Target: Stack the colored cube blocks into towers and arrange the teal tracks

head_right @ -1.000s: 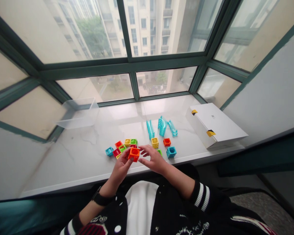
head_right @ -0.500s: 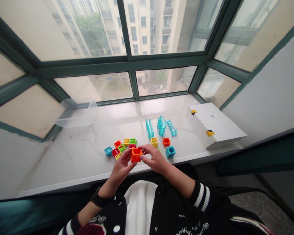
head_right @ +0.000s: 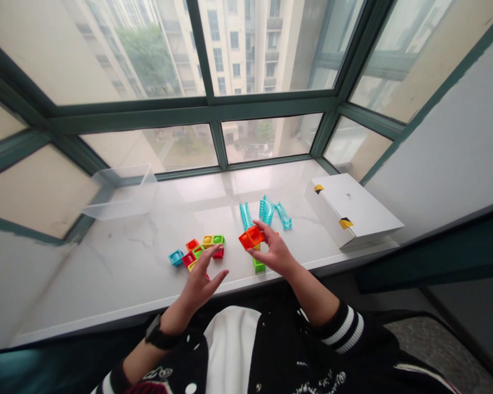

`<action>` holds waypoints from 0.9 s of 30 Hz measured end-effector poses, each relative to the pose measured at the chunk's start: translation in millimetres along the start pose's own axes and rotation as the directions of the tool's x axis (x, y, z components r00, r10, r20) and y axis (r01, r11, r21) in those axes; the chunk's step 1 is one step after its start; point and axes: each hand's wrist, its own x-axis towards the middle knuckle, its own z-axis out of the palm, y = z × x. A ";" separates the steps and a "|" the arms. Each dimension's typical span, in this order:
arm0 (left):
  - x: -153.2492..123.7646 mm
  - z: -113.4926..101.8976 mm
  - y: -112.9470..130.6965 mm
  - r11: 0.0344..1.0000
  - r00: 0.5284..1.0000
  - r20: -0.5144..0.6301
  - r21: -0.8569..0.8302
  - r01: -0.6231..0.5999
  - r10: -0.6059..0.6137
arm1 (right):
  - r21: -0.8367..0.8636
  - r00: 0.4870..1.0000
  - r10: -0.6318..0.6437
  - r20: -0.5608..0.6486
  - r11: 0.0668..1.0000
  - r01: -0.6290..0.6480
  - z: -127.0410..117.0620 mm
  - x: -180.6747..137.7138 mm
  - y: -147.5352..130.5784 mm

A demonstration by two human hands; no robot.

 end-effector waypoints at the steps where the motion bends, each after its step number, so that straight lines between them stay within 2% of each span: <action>1: -2.9 1.2 -9.8 0.999 1.000 0.004 0.028 0.025 -0.025 | 0.018 0.998 0.019 -0.056 1.000 -0.018 -11.9 1.2 2.9; 3: -9.7 4.7 -33.3 0.993 0.998 0.013 0.104 0.058 -0.060 | 0.034 0.986 0.046 -0.160 0.999 -0.041 -37.1 1.9 12.2; 6: -18.0 10.8 -68.7 0.968 0.998 0.040 0.247 0.042 -0.054 | -0.017 0.960 0.074 -0.268 0.997 -0.081 -72.0 -1.6 32.7; 9: -19.1 16.9 -92.4 0.915 0.996 0.020 0.398 0.071 -0.086 | -0.105 0.944 0.123 -0.306 0.981 -0.162 -95.2 -8.3 55.7; 11: -16.7 21.7 -100.5 0.870 0.992 0.001 0.480 0.110 -0.126 | -0.141 0.935 0.157 -0.318 0.967 -0.211 -102.1 -12.0 68.8; 16: -12.8 33.2 -108.3 0.797 0.979 0.024 0.586 0.150 -0.203 | -0.287 0.930 0.204 -0.305 0.911 -0.295 -97.4 -11.3 85.3; 21: -14.7 35.4 -111.5 0.784 0.980 0.028 0.604 0.141 -0.197 | -0.505 0.949 0.200 -0.244 0.809 -0.300 -80.6 2.9 90.6; 27: -15.3 35.2 -110.5 0.772 0.980 0.019 0.619 0.144 -0.199 | -0.654 0.946 0.262 -0.191 0.684 -0.322 -64.2 22.4 109.2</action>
